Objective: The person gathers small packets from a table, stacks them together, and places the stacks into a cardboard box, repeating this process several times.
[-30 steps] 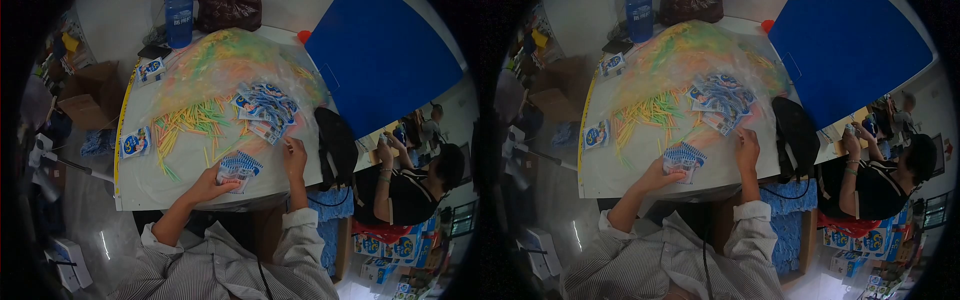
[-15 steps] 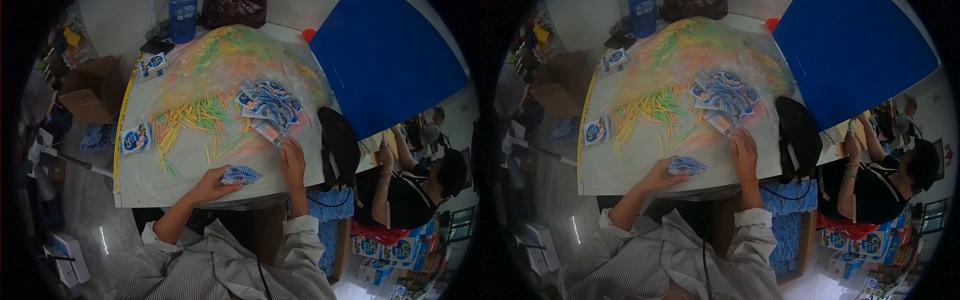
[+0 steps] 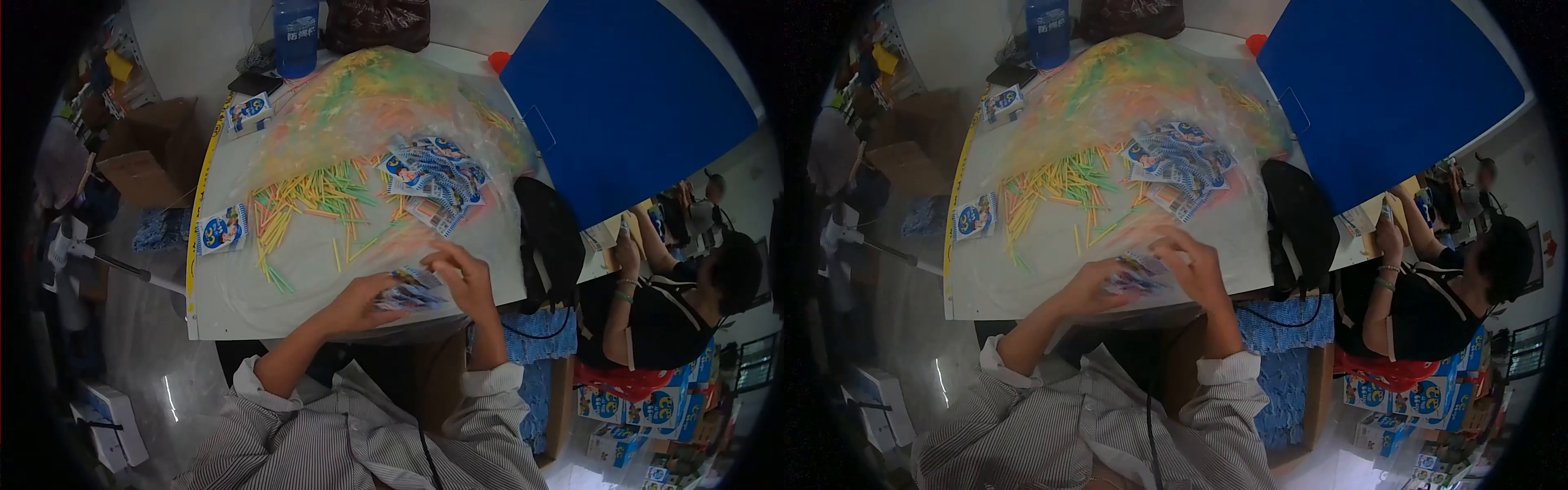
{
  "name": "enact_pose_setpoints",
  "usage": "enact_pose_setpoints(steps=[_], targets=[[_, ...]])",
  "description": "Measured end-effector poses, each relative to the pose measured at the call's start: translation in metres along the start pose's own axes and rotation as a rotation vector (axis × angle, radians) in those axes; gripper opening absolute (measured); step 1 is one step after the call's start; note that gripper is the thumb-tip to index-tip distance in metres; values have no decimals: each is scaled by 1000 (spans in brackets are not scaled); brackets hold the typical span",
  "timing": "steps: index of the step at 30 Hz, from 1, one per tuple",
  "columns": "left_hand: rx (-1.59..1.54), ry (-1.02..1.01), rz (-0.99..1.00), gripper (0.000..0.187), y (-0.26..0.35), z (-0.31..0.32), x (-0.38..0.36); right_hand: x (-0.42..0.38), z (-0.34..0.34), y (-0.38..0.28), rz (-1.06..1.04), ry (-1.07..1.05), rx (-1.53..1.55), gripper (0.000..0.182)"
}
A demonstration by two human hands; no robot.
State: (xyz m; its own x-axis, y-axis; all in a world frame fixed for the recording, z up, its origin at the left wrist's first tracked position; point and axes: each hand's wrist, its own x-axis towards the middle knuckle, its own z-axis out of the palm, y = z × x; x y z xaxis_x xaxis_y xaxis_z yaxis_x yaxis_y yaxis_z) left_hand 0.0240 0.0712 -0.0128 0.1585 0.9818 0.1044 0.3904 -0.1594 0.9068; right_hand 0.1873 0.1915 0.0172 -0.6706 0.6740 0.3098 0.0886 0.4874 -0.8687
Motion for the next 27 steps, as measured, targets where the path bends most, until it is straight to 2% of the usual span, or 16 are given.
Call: enact_pose_setpoints(steps=[1,2,4,8,11,12,14,15,17,20,22,23,24,25,26,27], targets=[[-126,46,-25,39,-1,-1,-3,4,-3,16,156,69,162,26],[-253,93,-49,44,-3,-1,-6,9,-8,39,156,72,162,26],[-305,172,-79,49,-14,3,-8,16,-15,80,-114,248,-677,30],[-474,324,-86,62,5,-1,-6,26,-10,86,-150,235,-667,30],[-420,344,-50,57,-9,1,-7,27,-12,70,-251,248,-706,26],[-422,349,-53,57,-14,0,-9,27,-13,65,-304,253,-698,22],[-331,65,-157,48,-22,-4,-10,24,-14,51,-352,252,-690,17],[-336,63,-161,48,-22,-4,-8,21,-13,40,-255,240,-594,15],[-196,212,187,39,-20,0,0,19,-16,17,-155,229,-499,14],[144,350,313,40,-2,-3,6,20,-21,-13,-189,115,-622,14],[194,333,330,41,-2,-5,11,19,-24,-21,-220,-220,-558,20],[243,315,347,41,-3,-4,12,18,-21,-23,-221,-224,-554,20],[245,318,342,41,-4,-1,13,17,-16,-25,-44,-245,-378,21],[-4,249,222,47,-6,3,14,16,-11,-27,132,-262,-202,24],[-253,177,102,53,-10,8,15,12,-4,-22,129,-263,-200,24],[-250,178,106,53,-17,15,16,7,5,-10,87,-30,103,29]])
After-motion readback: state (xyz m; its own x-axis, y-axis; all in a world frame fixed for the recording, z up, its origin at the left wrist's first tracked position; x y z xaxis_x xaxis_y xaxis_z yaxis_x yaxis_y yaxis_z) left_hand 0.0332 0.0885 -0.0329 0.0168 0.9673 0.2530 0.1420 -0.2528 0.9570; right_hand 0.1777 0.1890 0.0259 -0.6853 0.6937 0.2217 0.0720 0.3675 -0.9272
